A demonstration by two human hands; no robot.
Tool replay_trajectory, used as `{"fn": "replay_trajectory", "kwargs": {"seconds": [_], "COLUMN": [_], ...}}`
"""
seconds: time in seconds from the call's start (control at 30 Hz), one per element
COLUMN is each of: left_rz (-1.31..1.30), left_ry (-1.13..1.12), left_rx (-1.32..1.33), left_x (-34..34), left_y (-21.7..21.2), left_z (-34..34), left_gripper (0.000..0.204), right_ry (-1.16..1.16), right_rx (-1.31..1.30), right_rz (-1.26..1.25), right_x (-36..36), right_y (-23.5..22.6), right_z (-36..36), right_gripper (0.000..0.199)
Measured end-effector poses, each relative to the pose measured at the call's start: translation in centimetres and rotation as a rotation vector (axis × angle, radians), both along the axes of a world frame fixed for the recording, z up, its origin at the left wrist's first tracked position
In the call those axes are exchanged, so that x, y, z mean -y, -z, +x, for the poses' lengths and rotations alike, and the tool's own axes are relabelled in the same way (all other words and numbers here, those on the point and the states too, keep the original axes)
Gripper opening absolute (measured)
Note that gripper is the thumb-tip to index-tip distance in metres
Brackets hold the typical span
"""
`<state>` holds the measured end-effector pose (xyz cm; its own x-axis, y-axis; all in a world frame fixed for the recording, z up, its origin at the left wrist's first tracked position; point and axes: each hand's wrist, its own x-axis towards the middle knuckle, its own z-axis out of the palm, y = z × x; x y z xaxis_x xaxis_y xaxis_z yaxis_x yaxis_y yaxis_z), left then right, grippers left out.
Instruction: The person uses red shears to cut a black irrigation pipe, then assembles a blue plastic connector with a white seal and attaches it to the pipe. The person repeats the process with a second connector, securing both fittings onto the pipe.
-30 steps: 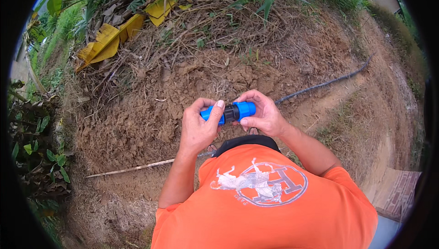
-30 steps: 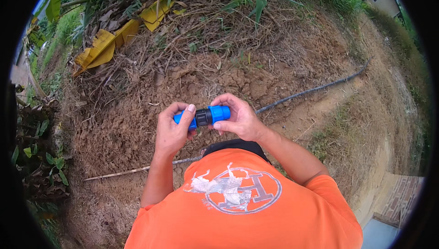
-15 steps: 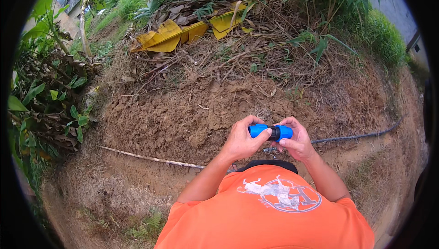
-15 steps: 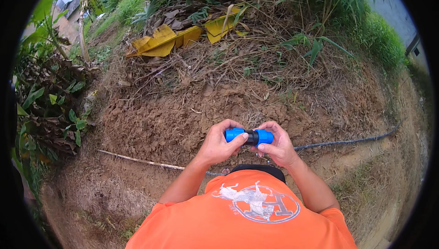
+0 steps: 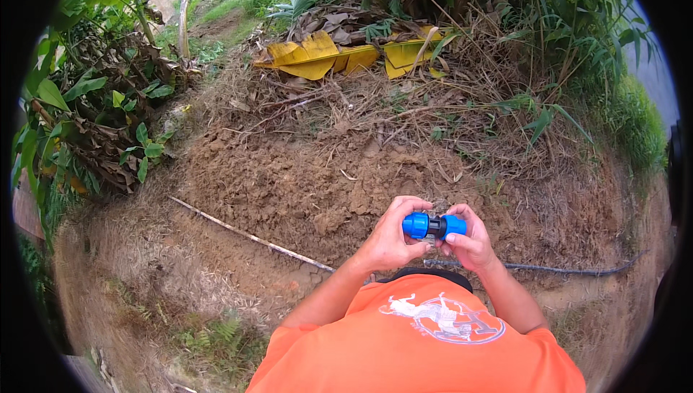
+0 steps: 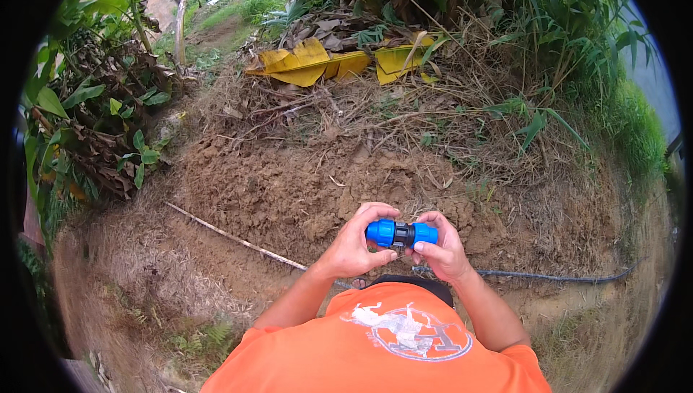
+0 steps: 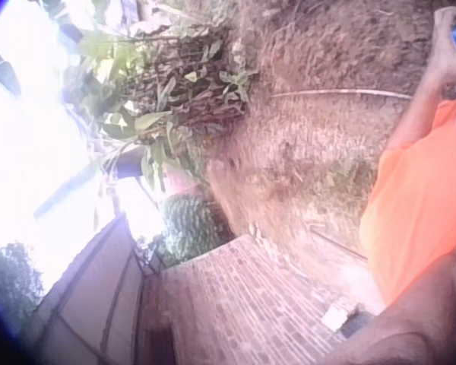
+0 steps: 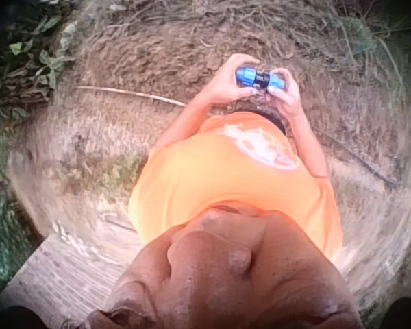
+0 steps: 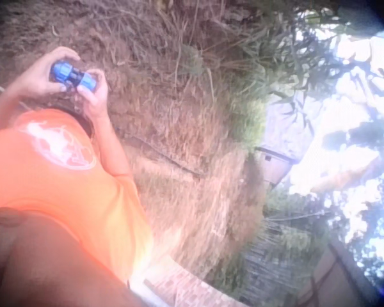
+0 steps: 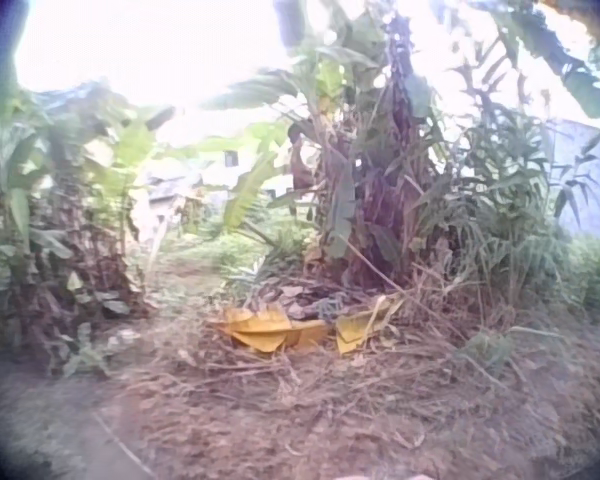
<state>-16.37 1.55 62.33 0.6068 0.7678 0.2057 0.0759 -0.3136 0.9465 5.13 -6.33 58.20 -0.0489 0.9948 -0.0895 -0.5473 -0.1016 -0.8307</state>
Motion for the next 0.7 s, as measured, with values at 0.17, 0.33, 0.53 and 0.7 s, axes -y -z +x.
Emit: {"fn": "replay_trajectory", "kwargs": {"seconds": [0.17,0.33,0.53,0.7], "left_rz": [-0.222,-0.220,0.063,-0.042], "left_ry": [-0.039,-0.102,-0.036,0.019], "left_rx": [-0.091,-0.202,-0.095,-0.162], "left_x": [-0.3,-0.5,-0.5,-0.8], "left_y": [1.0,1.2,1.1,1.3], "left_z": [0.1,0.6,0.3,0.4], "left_gripper": [0.044,0.044,0.064,0.060], "right_ry": [-0.068,-0.045,0.031,0.022], "right_rx": [0.015,-0.003,0.034,0.047], "right_rz": [-0.006,-0.018,-0.086,-0.065], "right_x": [-0.3,-0.3,-0.4,-0.5], "right_y": [-0.3,0.4,0.6,0.6], "right_z": [-0.1,-0.4,-0.5,-0.6], "right_gripper": [0.052,0.042,0.038,0.038]}}
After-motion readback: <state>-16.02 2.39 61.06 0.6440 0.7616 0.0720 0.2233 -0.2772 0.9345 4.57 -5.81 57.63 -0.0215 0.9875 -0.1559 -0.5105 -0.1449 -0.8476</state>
